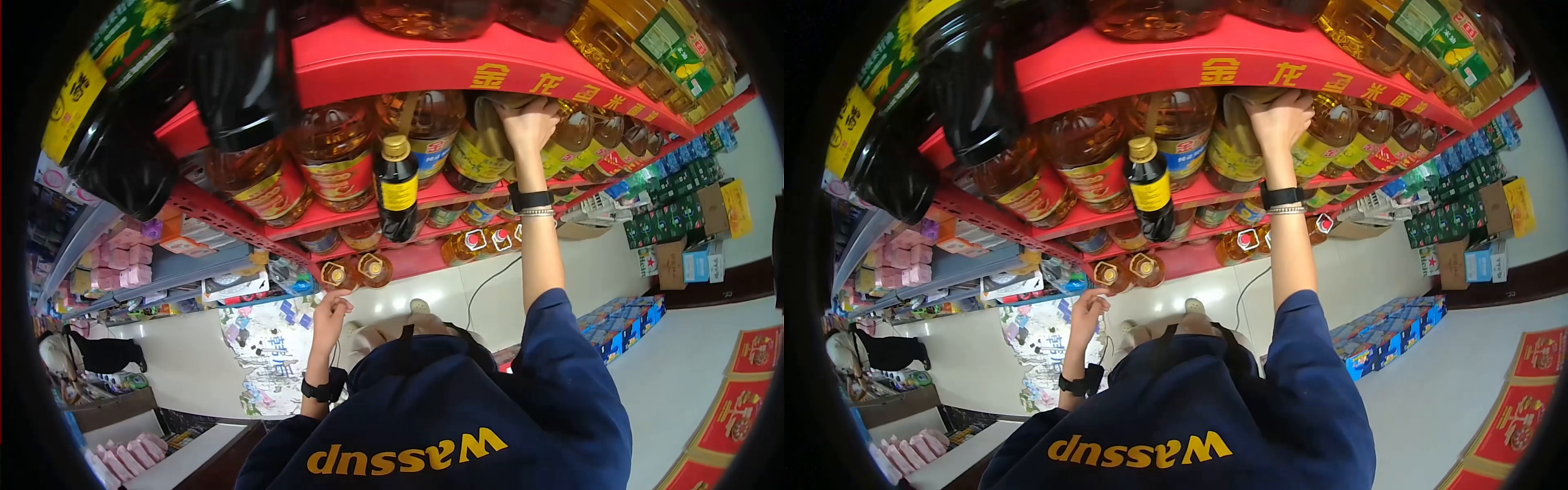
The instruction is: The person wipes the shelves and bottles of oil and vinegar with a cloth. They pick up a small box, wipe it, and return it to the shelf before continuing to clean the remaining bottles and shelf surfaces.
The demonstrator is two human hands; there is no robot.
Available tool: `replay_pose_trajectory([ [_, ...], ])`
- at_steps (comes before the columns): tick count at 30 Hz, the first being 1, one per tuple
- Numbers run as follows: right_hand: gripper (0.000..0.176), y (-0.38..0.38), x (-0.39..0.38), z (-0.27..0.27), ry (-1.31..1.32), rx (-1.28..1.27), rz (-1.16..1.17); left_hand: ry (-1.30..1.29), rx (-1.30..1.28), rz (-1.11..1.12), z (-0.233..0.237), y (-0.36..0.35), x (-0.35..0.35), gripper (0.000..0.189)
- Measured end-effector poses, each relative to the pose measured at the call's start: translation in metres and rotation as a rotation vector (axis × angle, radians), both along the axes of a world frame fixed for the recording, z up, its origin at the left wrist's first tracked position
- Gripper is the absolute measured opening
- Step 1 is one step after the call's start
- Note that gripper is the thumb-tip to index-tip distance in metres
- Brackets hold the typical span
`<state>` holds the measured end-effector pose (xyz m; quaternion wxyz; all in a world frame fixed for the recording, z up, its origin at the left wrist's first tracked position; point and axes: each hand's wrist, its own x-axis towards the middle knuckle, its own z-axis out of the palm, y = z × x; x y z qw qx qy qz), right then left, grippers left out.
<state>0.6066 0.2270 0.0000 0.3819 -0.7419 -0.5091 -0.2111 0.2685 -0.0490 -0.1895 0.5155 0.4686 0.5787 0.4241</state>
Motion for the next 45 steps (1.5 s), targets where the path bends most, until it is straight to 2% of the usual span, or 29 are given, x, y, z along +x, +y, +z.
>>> replay_pose_trajectory([
  [2, 0.083, 0.004, 0.006, -0.002, 0.069, 0.025, 0.054, -0.122, 0.029, -0.002, -0.008, 0.005, 0.035, 0.027],
  [7, 0.08, -0.013, 0.011, -0.037, 0.203, 0.116, 0.223, -0.179, 0.01, -0.089, -0.002, 0.023, 0.121, 0.024],
  [8, 0.083, -0.018, 0.011, -0.05, 0.101, 0.213, 0.246, -0.187, 0.012, -0.071, 0.005, 0.026, 0.134, 0.024],
  [11, 0.085, -0.041, 0.005, -0.057, 0.045, 0.21, 0.319, -0.186, 0.045, -0.103, 0.014, 0.03, 0.165, 0.025],
  [14, 0.087, -0.036, 0.015, -0.047, -0.005, 0.134, 0.352, -0.128, 0.074, -0.112, 0.02, 0.033, 0.175, 0.025],
  [16, 0.095, -0.024, 0.018, -0.029, 0.133, -0.004, 0.342, -0.106, 0.06, -0.087, 0.025, 0.033, 0.173, 0.025],
  [18, 0.094, -0.008, 0.022, -0.007, 0.198, 0.029, 0.339, -0.085, 0.051, -0.07, 0.027, 0.032, 0.165, 0.025],
  [20, 0.084, 0.02, 0.04, 0.002, 0.175, 0.066, 0.532, -0.025, 0.058, 0.012, 0.026, 0.029, 0.154, 0.025],
  [26, 0.072, 0.044, 0.065, -0.015, 0.156, 0.115, 0.733, 0.015, 0.021, 0.12, 0.012, 0.011, 0.128, 0.027],
  [30, 0.058, 0.033, 0.065, -0.031, 0.066, 0.297, 0.706, -0.003, -0.061, 0.031, 0.015, 0.007, 0.122, 0.027],
  [32, 0.044, 0.031, 0.071, -0.042, 0.166, 0.234, 0.772, 0.0, -0.066, 0.017, 0.014, 0.005, 0.122, 0.027],
  [33, 0.044, 0.027, 0.069, -0.046, 0.165, 0.238, 0.768, -0.006, -0.041, 0.03, 0.012, 0.005, 0.122, 0.026],
  [35, 0.038, 0.016, 0.065, -0.058, 0.303, 0.339, 0.749, -0.013, -0.014, 0.04, 0.01, 0.008, 0.123, 0.026],
  [38, 0.037, -0.003, 0.051, -0.064, 0.346, 0.288, 0.633, -0.012, -0.003, 0.025, 0.011, 0.011, 0.123, 0.025],
  [39, 0.045, -0.009, 0.04, -0.069, 0.338, 0.37, 0.581, -0.014, 0.001, 0.02, 0.011, 0.012, 0.123, 0.025],
  [40, 0.054, -0.019, 0.028, -0.071, 0.453, 0.424, 0.577, -0.017, 0.005, 0.017, 0.012, 0.014, 0.124, 0.025],
  [42, 0.061, -0.037, 0.021, -0.071, 0.081, 0.263, 0.49, -0.013, 0.002, 0.008, 0.013, 0.016, 0.125, 0.025],
  [43, 0.061, -0.035, 0.021, -0.069, 0.083, 0.267, 0.487, -0.006, -0.003, 0.001, 0.015, 0.017, 0.124, 0.025],
  [45, 0.046, -0.027, 0.025, -0.062, 0.121, 0.313, 0.467, -0.011, -0.018, -0.024, 0.021, 0.019, 0.124, 0.027],
])
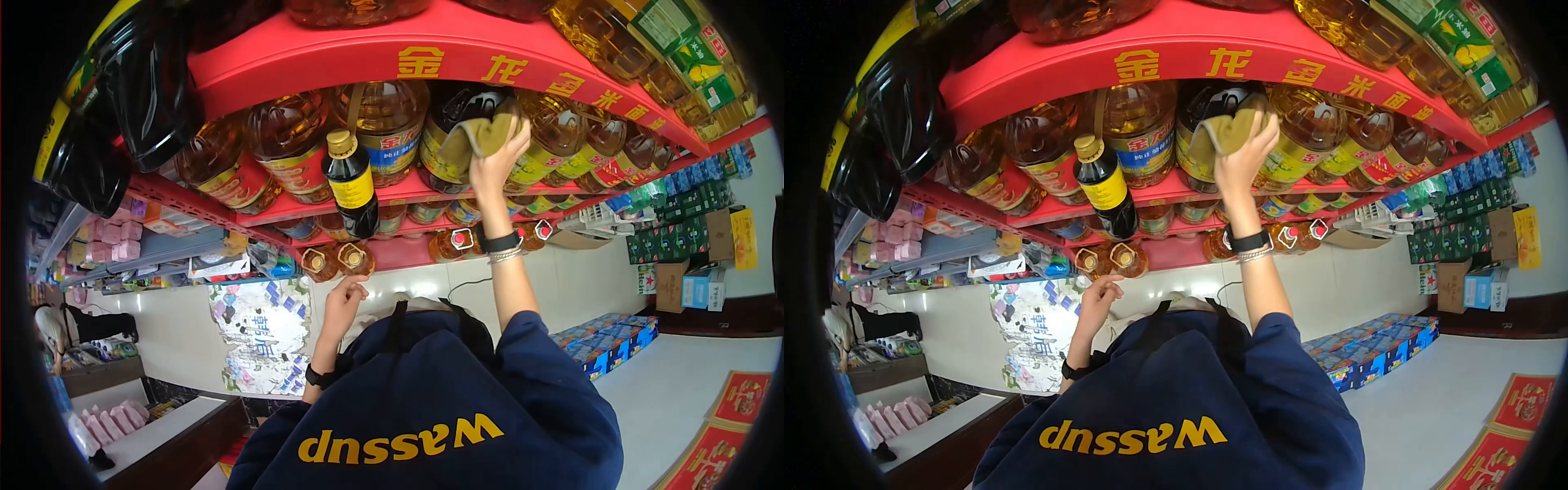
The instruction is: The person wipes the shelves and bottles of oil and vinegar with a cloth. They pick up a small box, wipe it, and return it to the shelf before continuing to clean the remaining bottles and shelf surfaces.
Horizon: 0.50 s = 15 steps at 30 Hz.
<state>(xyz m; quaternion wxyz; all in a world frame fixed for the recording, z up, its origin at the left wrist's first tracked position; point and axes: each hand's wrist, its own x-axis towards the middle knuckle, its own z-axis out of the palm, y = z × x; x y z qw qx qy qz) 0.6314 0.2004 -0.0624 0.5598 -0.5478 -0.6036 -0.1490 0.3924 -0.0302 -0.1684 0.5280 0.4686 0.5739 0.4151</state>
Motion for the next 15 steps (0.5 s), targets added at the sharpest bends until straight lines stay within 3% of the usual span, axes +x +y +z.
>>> replay_pose_trajectory([
  [1, 0.046, 0.008, 0.01, 0.009, 0.002, 0.001, -0.004, -0.01, -0.013, -0.022, 0.002, 0.002, 0.0, 0.028],
  [3, 0.036, 0.032, 0.034, 0.034, -0.033, -0.572, 0.11, 0.005, -0.016, -0.029, 0.003, 0.006, -0.001, 0.028],
  [5, 0.03, 0.06, 0.029, 0.045, 0.206, -0.177, 0.104, 0.017, -0.022, -0.031, 0.002, 0.008, -0.003, 0.028],
  [7, 0.033, 0.088, 0.037, 0.051, 0.302, -0.487, -0.004, 0.028, 0.02, -0.013, -0.002, 0.01, -0.004, 0.028],
  [8, 0.033, 0.102, 0.045, 0.049, 0.3, -0.491, -0.004, 0.026, 0.015, -0.011, -0.003, 0.012, -0.003, 0.028],
  [10, 0.036, 0.132, 0.063, 0.027, 0.082, -0.21, 0.185, 0.053, 0.061, 0.014, -0.006, 0.015, 0.001, 0.026],
  [15, 0.038, 0.192, 0.077, -0.02, -0.009, -0.064, 0.13, 0.015, 0.038, -0.036, -0.003, 0.017, 0.012, 0.025],
])
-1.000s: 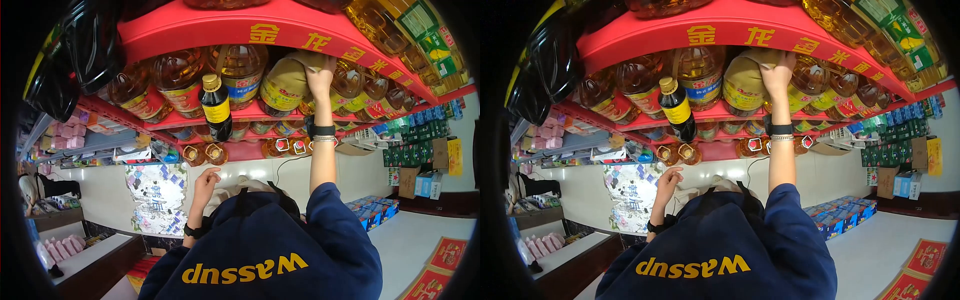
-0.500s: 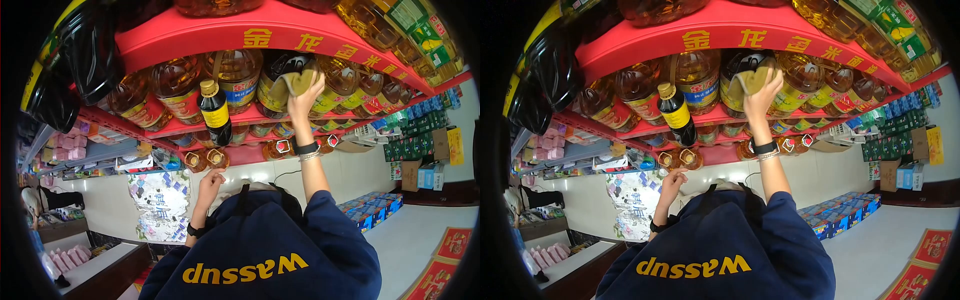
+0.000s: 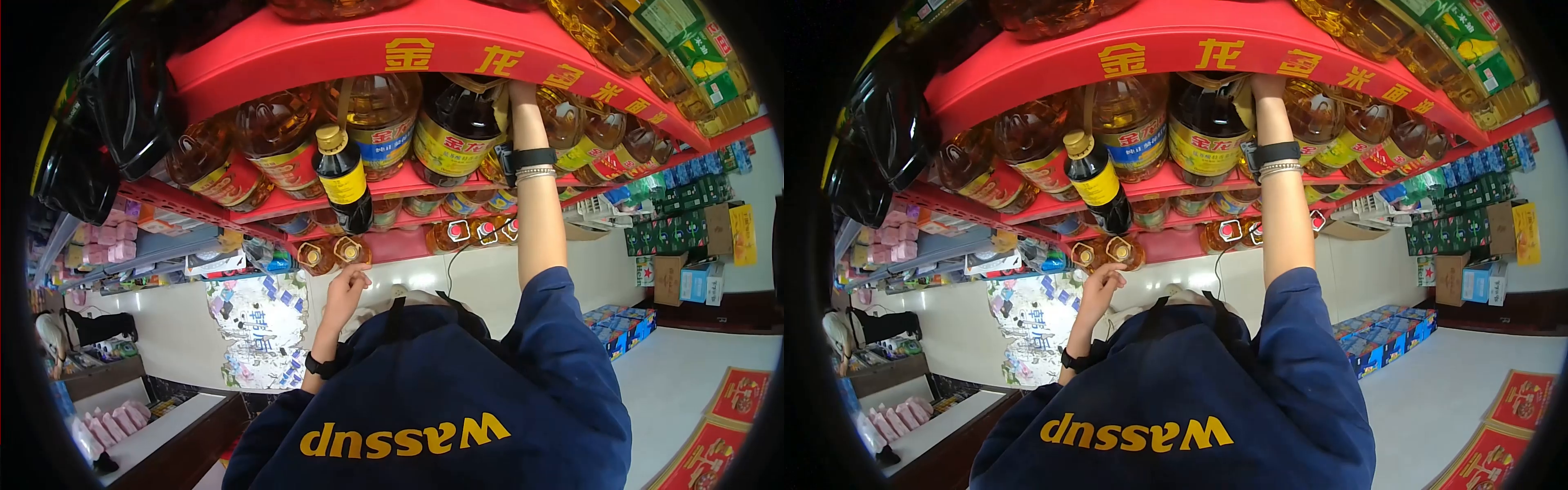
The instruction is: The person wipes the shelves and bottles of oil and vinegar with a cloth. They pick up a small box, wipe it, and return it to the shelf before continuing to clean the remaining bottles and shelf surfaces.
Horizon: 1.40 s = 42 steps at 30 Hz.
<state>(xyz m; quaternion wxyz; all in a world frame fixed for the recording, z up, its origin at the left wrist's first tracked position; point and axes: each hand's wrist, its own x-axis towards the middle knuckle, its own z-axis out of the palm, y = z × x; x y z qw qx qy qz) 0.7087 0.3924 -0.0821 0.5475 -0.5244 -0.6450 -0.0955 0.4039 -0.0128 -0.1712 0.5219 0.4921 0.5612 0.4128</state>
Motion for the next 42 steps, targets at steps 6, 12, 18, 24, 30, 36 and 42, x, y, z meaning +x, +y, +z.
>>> replay_pose_trajectory([
  [6, 0.034, -0.112, -0.045, 0.06, 0.269, -0.15, -0.053, -0.021, 0.004, -0.019, -0.001, -0.006, 0.009, 0.025],
  [12, 0.031, -0.195, -0.092, 0.019, 0.111, 0.151, -0.131, -0.037, -0.036, 0.001, -0.01, -0.022, 0.011, 0.026],
  [18, 0.033, -0.188, -0.107, 0.025, -0.506, 0.193, -0.104, -0.011, -0.047, 0.012, -0.015, -0.029, 0.004, 0.026],
  [24, 0.023, -0.153, -0.12, 0.069, -0.711, 0.19, -0.04, 0.044, -0.079, 0.025, 0.001, -0.03, -0.01, 0.027],
  [30, 0.035, -0.161, -0.104, 0.071, -0.63, 0.222, 0.136, 0.006, -0.156, 0.015, 0.0, -0.03, -0.016, 0.027],
  [36, 0.05, -0.191, -0.067, 0.017, -0.514, 0.128, 0.019, -0.055, -0.159, -0.007, 0.007, -0.025, -0.01, 0.027],
  [42, 0.067, -0.199, -0.052, -0.005, -0.004, -0.028, 0.035, -0.024, -0.116, -0.034, 0.005, -0.014, -0.007, 0.027],
])
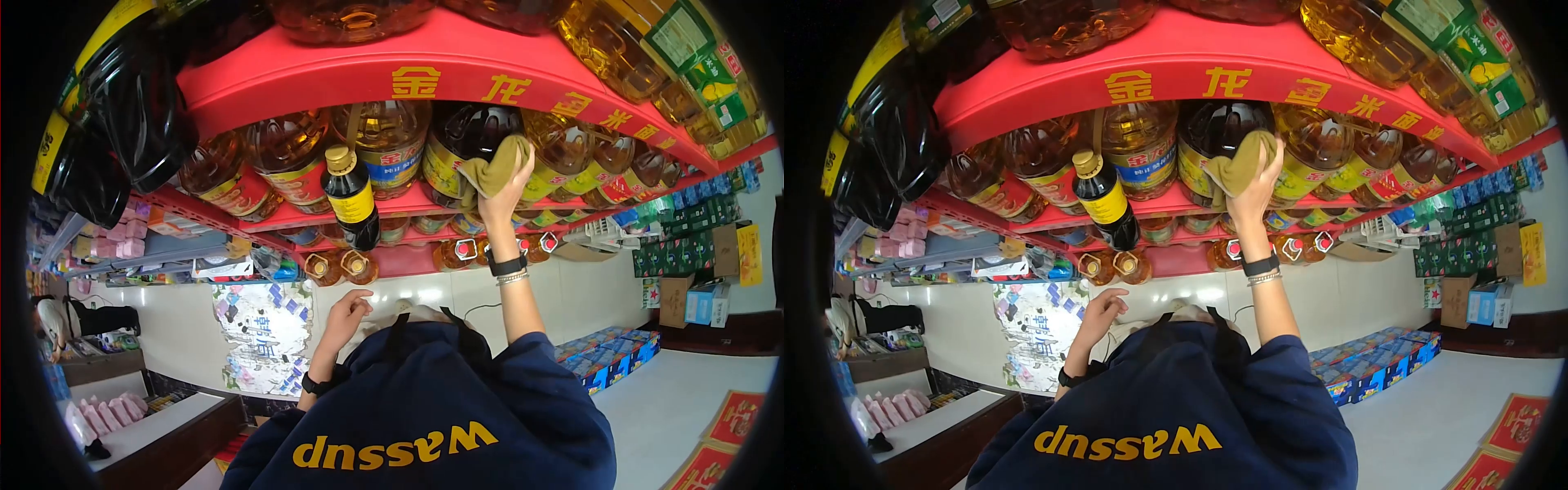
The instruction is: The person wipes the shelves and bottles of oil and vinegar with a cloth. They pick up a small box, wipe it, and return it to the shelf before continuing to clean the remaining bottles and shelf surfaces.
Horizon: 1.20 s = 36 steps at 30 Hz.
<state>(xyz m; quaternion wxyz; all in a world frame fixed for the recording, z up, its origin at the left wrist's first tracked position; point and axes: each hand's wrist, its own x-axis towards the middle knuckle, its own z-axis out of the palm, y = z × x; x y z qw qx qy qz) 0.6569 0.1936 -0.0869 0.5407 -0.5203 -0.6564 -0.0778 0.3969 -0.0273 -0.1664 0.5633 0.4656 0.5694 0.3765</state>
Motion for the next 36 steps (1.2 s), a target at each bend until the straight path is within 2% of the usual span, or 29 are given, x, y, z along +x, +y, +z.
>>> replay_pose_trajectory([
  [2, 0.074, 0.008, 0.001, 0.012, -0.077, -0.005, -0.044, 0.012, 0.042, -0.049, -0.002, 0.003, 0.0, 0.027],
  [6, 0.062, 0.036, -0.01, 0.047, -0.15, 0.09, -0.105, 0.032, 0.015, -0.096, 0.004, 0.012, 0.001, 0.027],
  [7, 0.055, 0.043, -0.018, 0.053, -0.038, 0.13, -0.15, 0.05, 0.024, -0.076, 0.01, 0.014, 0.003, 0.027],
  [11, 0.06, 0.035, -0.025, 0.05, 0.015, 0.22, -0.153, 0.042, 0.026, -0.022, 0.015, 0.02, 0.006, 0.027],
  [14, 0.065, 0.034, -0.028, 0.009, 0.074, 0.335, -0.254, 0.08, 0.012, 0.035, 0.016, 0.021, 0.011, 0.028],
  [15, 0.06, 0.034, -0.031, -0.004, 0.163, 0.431, -0.188, 0.085, 0.013, 0.034, 0.016, 0.022, 0.011, 0.028],
  [16, 0.038, 0.037, -0.037, -0.017, 0.263, 0.59, -0.194, 0.081, 0.004, 0.033, 0.014, 0.021, 0.012, 0.028],
  [18, 0.035, 0.02, -0.041, -0.055, 0.368, 0.466, -0.182, 0.08, -0.018, 0.035, 0.013, 0.019, 0.016, 0.028],
  [24, 0.028, -0.009, -0.035, -0.189, 0.734, -0.399, -0.151, 0.113, -0.035, 0.003, 0.02, 0.021, 0.024, 0.031],
  [26, 0.027, -0.003, -0.033, -0.205, 0.846, -0.594, -0.133, 0.109, -0.033, -0.011, 0.025, 0.024, 0.03, 0.032],
  [28, 0.026, 0.003, -0.026, -0.191, 0.955, -0.557, -0.175, 0.113, -0.041, -0.026, 0.023, 0.026, 0.034, 0.032],
  [29, 0.029, 0.01, -0.033, -0.159, 1.028, -0.276, -0.214, 0.12, -0.007, -0.018, 0.02, 0.027, 0.037, 0.03],
  [32, 0.031, 0.017, -0.032, -0.134, 1.132, -0.185, -0.238, 0.121, 0.03, -0.019, 0.017, 0.027, 0.046, 0.028],
  [33, 0.034, 0.011, -0.036, -0.122, 1.169, -0.254, -0.22, 0.116, 0.043, -0.032, 0.017, 0.028, 0.048, 0.027],
  [34, 0.034, 0.012, -0.039, -0.127, 1.168, -0.253, -0.214, 0.116, 0.046, -0.028, 0.017, 0.028, 0.049, 0.027],
  [36, 0.039, 0.016, -0.047, -0.135, 1.047, -0.168, -0.35, 0.116, 0.058, -0.055, 0.018, 0.027, 0.052, 0.027],
])
